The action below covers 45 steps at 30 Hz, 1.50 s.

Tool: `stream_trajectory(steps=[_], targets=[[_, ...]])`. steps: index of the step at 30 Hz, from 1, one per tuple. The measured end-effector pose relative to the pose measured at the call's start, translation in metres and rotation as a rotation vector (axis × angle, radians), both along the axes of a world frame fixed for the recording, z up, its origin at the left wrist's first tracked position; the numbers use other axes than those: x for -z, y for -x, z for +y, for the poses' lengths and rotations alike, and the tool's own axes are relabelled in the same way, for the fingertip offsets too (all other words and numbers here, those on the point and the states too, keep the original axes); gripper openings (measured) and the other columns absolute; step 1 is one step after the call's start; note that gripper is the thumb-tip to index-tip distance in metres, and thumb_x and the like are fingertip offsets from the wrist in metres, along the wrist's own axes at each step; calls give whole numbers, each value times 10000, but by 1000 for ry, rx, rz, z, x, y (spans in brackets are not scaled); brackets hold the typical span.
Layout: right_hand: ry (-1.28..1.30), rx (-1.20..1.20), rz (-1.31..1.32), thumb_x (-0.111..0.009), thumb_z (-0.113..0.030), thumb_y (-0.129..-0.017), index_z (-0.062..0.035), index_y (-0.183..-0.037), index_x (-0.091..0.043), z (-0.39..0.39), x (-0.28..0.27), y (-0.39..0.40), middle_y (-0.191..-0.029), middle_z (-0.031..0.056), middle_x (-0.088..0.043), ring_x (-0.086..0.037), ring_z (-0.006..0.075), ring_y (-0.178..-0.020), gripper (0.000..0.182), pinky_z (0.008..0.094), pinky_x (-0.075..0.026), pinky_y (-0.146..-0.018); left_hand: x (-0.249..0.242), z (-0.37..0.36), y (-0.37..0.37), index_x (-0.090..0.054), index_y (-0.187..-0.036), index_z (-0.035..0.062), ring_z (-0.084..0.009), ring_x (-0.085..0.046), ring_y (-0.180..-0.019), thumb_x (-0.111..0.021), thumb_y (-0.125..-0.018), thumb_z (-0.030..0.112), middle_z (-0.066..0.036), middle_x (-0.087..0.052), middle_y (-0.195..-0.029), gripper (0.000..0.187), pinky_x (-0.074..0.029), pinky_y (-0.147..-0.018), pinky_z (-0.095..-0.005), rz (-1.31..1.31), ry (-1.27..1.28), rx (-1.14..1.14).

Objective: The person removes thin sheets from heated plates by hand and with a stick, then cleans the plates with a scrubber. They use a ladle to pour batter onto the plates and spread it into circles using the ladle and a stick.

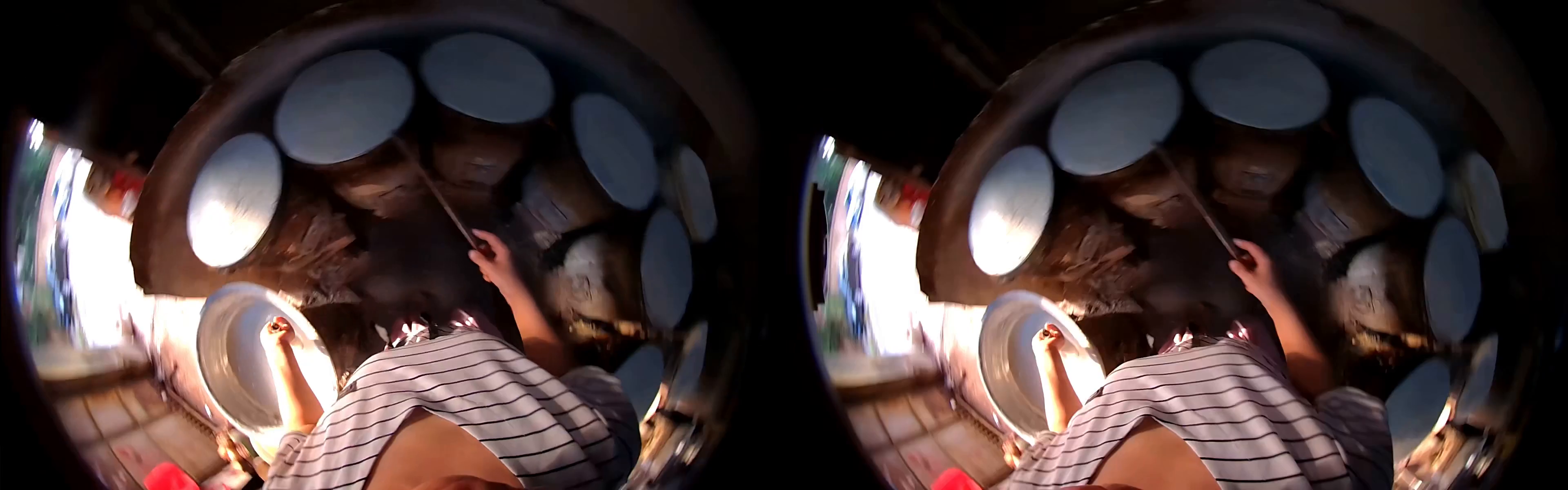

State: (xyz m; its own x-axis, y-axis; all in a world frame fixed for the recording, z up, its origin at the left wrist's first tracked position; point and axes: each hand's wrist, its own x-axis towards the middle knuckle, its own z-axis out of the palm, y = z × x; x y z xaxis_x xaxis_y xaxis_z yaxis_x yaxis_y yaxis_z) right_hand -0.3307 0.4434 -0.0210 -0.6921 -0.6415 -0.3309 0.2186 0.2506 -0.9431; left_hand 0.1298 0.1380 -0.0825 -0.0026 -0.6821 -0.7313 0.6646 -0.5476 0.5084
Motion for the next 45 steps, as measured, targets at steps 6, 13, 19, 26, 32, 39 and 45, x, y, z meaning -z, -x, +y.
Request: stream_trajectory(steps=[6,13,19,26,32,39,45], targets=[[-230,111,355,-715,-264,-775,-60,-927,-663,43,-13,14,-663,54,-596,-577,143,-636,260,306,-461,-623,90,-94,56,-590,-786,21,-157,-534,-605,-615,-832,187,-81,-565,-653,175,-412,-541,-233,-87,608,749],[-378,840,510,-708,-238,-722,-71,-863,-672,234,-27,58,-730,109,-651,-653,225,-698,222,333,-497,-645,-38,-86,192,-580,-985,62,-257,-631,-768,-587,-810,434,-124,-644,-922,412,-564,-699,-360,-236,97,-126],[-1006,1079,969,-645,-134,-749,-137,-954,-641,436,-42,104,-866,123,-549,-585,340,-718,205,414,-494,-628,-55,53,441,-587,-1073,-13,-169,-531,-672,-506,-883,112,-78,-566,-818,241,-408,-542,-220,-314,644,646],[-1107,742,907,-644,-203,-807,-194,-998,-635,526,-30,118,-852,69,-487,-575,300,-595,191,423,-487,-525,-124,374,632,-597,-1086,92,-102,-492,-610,-546,-923,225,-18,-532,-807,217,-420,-515,-257,-215,547,1362],[-989,821,1012,-665,-180,-761,-158,-877,-663,546,-29,132,-808,50,-507,-584,265,-602,118,385,-489,-525,-104,479,667,-607,-1067,78,-125,-538,-663,-579,-891,149,-42,-562,-837,191,-490,-587,-301,-167,839,2149],[-914,843,1069,-670,-117,-715,-138,-828,-668,548,-65,147,-808,39,-520,-591,242,-633,114,356,-487,-538,-104,545,692,-589,-1085,63,-260,-532,-835,-710,-740,176,-110,-510,-950,383,-449,-705,-368,130,2417,1855],[-928,757,1040,-674,-108,-694,-126,-822,-660,545,-97,168,-818,36,-525,-588,250,-648,129,361,-483,-545,-94,570,711,-576,-1080,85,-308,-509,-922,-745,-650,144,-120,-510,-989,466,-423,-807,-424,287,2595,1755]])
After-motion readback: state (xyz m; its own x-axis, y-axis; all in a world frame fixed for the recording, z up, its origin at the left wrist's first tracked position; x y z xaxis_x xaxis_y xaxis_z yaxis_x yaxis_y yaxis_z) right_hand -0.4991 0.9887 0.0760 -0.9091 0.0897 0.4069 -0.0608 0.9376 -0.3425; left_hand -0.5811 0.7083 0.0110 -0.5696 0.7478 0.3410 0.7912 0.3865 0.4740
